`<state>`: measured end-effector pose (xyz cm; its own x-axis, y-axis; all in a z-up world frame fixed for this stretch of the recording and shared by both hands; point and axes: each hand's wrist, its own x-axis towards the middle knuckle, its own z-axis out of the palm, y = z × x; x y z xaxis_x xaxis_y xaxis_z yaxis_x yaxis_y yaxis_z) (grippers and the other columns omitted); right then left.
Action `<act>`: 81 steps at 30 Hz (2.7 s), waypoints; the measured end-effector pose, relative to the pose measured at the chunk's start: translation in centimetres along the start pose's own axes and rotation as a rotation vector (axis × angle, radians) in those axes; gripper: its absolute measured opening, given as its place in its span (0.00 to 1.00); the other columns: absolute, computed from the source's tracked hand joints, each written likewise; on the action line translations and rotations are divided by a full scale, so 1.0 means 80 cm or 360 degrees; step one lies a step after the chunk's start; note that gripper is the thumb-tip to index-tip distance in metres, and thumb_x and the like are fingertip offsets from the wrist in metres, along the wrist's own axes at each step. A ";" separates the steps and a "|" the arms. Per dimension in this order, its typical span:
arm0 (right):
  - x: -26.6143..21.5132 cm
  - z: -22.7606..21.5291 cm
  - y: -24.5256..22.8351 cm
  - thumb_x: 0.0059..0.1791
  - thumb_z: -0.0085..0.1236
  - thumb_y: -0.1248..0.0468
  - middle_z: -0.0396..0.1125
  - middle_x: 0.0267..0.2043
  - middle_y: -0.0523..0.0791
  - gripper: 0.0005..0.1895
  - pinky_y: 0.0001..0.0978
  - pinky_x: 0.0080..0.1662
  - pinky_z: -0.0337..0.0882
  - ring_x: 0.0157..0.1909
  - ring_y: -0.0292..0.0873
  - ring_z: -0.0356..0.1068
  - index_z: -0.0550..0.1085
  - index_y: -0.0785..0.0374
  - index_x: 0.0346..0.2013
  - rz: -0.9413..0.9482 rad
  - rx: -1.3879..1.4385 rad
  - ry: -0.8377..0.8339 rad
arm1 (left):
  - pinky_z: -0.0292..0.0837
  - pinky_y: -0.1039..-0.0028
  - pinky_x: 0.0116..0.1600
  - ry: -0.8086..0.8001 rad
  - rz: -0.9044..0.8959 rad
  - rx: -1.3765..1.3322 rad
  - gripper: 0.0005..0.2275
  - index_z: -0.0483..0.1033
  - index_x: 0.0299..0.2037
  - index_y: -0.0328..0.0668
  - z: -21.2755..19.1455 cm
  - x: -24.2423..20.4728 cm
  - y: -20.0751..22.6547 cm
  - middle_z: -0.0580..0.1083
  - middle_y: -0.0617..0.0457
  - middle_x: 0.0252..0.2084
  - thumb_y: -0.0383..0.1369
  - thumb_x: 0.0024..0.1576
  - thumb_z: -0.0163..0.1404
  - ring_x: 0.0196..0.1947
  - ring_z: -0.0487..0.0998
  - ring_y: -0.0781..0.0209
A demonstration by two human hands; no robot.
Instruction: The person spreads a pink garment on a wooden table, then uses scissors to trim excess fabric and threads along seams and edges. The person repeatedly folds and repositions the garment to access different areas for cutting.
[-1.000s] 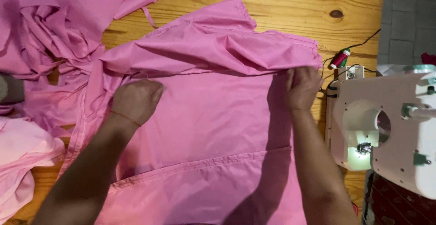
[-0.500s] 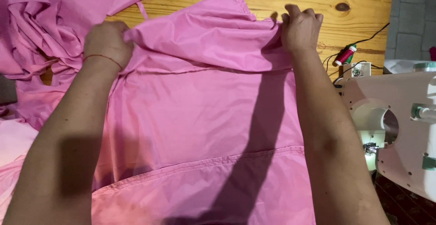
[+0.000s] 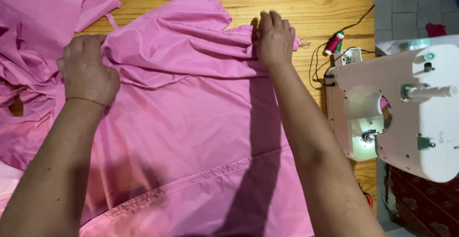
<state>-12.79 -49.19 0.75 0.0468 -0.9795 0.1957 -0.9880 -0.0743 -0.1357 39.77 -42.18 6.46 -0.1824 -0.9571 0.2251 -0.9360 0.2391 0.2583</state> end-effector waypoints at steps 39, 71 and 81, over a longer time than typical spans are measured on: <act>-0.465 -0.197 0.002 0.59 0.77 0.60 0.75 0.29 0.34 0.05 0.31 0.48 0.87 0.38 0.39 0.77 0.87 0.48 0.39 -0.0055 0.0489 -0.0348 | 0.70 0.43 0.69 0.0028 0.0028 0.0049 0.21 0.85 0.68 0.35 -0.092 -0.274 0.035 0.84 0.38 0.62 0.47 0.80 0.59 0.63 0.82 0.31; -0.168 -0.075 0.098 0.59 0.63 0.77 0.76 0.57 0.66 0.25 0.60 0.55 0.81 0.53 0.71 0.78 0.77 0.69 0.72 0.0311 0.0269 0.0558 | 0.81 0.44 0.45 0.0231 -0.0586 -0.0212 0.18 0.88 0.51 0.43 0.036 0.104 -0.042 0.87 0.39 0.44 0.51 0.75 0.71 0.43 0.89 0.31; -0.208 -0.059 -0.052 0.64 0.58 0.32 0.53 0.91 0.70 0.50 0.83 0.78 0.55 0.91 0.77 0.50 0.69 0.69 0.87 -0.0155 0.0396 -0.0197 | 0.75 0.39 0.75 -0.0890 -0.1187 -0.0189 0.42 0.69 0.85 0.39 0.005 -0.014 -0.089 0.75 0.33 0.78 0.61 0.69 0.64 0.75 0.76 0.25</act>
<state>-10.14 -31.74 2.64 0.1726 -0.9798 0.1014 -0.9122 -0.1978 -0.3589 46.53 -42.84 4.02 0.3052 -0.8021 -0.5134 -0.8381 -0.4822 0.2551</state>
